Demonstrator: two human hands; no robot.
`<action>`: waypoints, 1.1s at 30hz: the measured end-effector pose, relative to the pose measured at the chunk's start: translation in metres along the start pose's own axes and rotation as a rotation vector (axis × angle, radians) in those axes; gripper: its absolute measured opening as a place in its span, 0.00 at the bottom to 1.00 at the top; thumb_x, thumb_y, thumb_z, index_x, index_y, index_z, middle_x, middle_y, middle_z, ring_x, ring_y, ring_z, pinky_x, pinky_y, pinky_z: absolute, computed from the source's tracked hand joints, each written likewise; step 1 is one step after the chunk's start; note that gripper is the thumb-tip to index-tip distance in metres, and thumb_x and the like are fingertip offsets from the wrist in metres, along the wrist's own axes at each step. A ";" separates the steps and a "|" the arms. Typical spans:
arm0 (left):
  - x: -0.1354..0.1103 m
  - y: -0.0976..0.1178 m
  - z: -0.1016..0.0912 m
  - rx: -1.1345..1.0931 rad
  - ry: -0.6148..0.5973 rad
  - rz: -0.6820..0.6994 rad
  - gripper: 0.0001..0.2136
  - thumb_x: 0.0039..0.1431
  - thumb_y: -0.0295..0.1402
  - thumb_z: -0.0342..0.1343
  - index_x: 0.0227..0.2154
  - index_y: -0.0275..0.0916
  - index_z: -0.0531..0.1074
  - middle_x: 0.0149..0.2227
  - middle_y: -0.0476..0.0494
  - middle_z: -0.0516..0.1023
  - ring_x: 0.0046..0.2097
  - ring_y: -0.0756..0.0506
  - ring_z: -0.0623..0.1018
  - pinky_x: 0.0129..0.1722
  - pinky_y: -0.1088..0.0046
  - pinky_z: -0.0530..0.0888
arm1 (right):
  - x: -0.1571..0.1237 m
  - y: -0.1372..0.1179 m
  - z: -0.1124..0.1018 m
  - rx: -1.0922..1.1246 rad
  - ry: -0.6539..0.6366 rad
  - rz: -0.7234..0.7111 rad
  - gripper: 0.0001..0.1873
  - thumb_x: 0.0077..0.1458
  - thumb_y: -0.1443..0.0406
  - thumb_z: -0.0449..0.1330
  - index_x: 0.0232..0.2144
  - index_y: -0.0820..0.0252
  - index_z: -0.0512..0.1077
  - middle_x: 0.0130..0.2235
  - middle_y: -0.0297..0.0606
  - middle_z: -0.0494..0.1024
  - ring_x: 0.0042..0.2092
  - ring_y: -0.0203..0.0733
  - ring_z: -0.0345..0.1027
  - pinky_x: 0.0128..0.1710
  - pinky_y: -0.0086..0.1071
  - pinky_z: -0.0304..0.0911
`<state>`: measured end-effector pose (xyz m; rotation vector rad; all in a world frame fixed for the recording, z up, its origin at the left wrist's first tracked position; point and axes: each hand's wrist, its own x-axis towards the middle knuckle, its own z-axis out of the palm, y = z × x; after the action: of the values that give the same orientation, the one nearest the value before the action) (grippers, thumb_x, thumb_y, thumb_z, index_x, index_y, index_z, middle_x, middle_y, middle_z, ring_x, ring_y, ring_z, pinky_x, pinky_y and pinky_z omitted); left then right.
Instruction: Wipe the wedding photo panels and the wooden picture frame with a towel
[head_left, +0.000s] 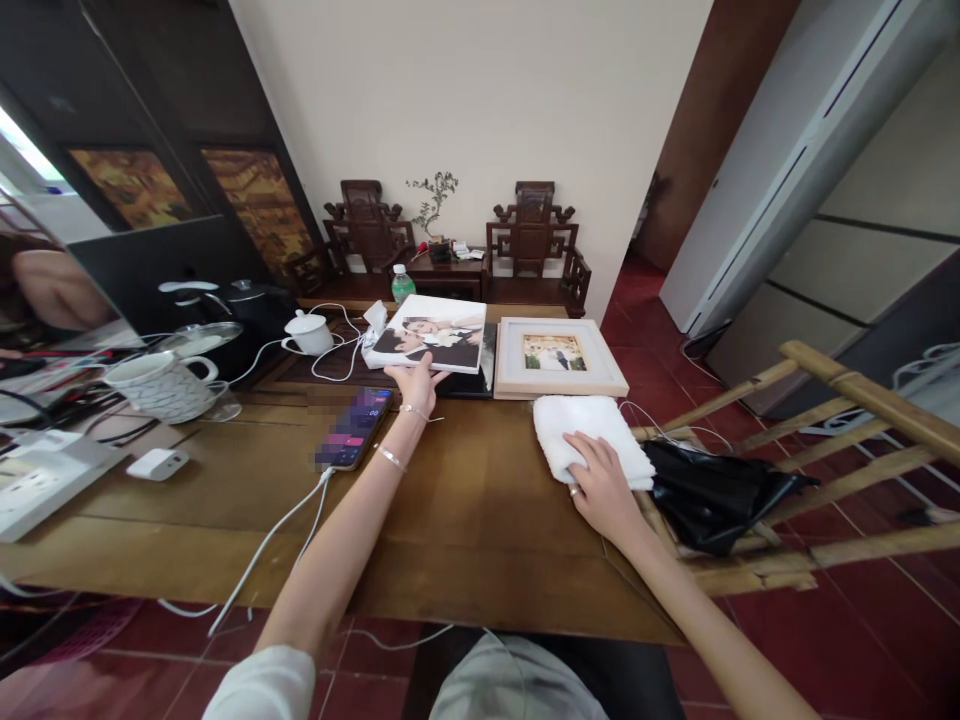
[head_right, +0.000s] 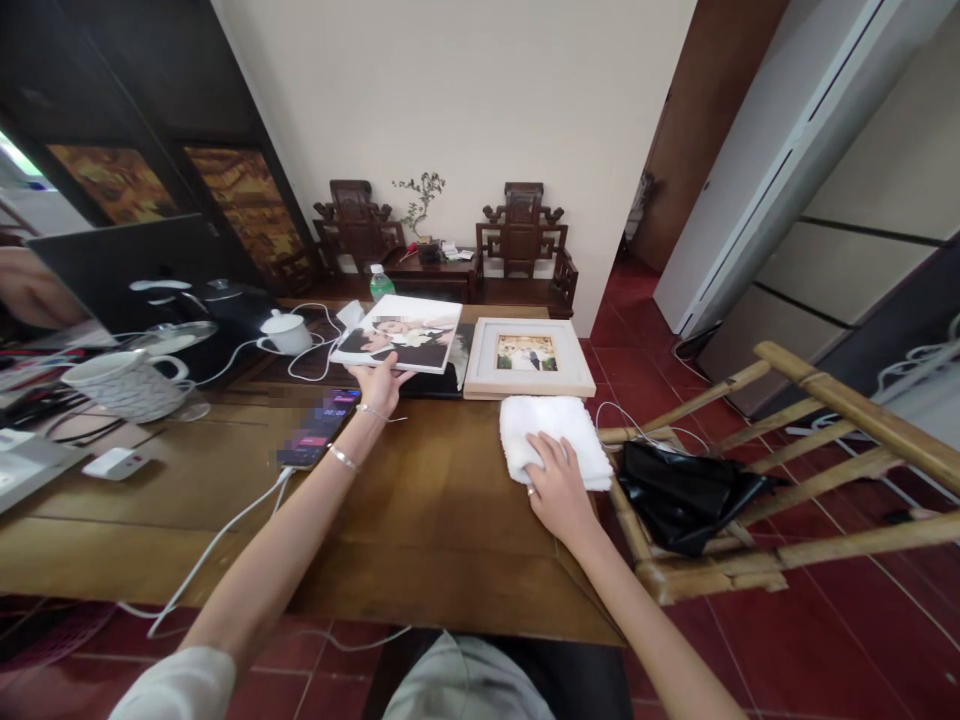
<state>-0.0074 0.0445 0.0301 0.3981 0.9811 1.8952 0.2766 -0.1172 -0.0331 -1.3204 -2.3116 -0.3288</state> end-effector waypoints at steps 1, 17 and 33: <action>-0.003 0.008 -0.002 0.001 -0.025 0.023 0.24 0.56 0.18 0.55 0.46 0.49 0.52 0.47 0.50 0.73 0.38 0.52 0.79 0.39 0.59 0.81 | 0.000 0.000 0.000 0.002 0.002 -0.001 0.09 0.44 0.77 0.56 0.26 0.61 0.71 0.56 0.55 0.69 0.59 0.61 0.59 0.57 0.58 0.54; -0.118 0.110 -0.092 0.177 -0.059 -0.034 0.06 0.55 0.29 0.56 0.35 0.39 0.75 0.35 0.45 0.81 0.44 0.42 0.81 0.42 0.70 0.80 | 0.000 0.003 -0.005 -0.026 0.153 0.005 0.18 0.40 0.82 0.50 0.29 0.58 0.67 0.55 0.49 0.70 0.56 0.54 0.62 0.52 0.51 0.63; -0.156 0.066 -0.134 0.311 -0.252 -0.393 0.22 0.43 0.38 0.67 0.44 0.40 0.75 0.39 0.42 0.82 0.42 0.38 0.81 0.38 0.69 0.79 | -0.018 0.037 -0.030 -0.264 0.561 0.358 0.08 0.56 0.61 0.58 0.32 0.62 0.70 0.29 0.48 0.74 0.33 0.55 0.71 0.33 0.43 0.68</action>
<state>-0.0503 -0.1673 0.0156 0.5643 1.0936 1.3092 0.3242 -0.1248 -0.0169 -1.4975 -1.5764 -0.7879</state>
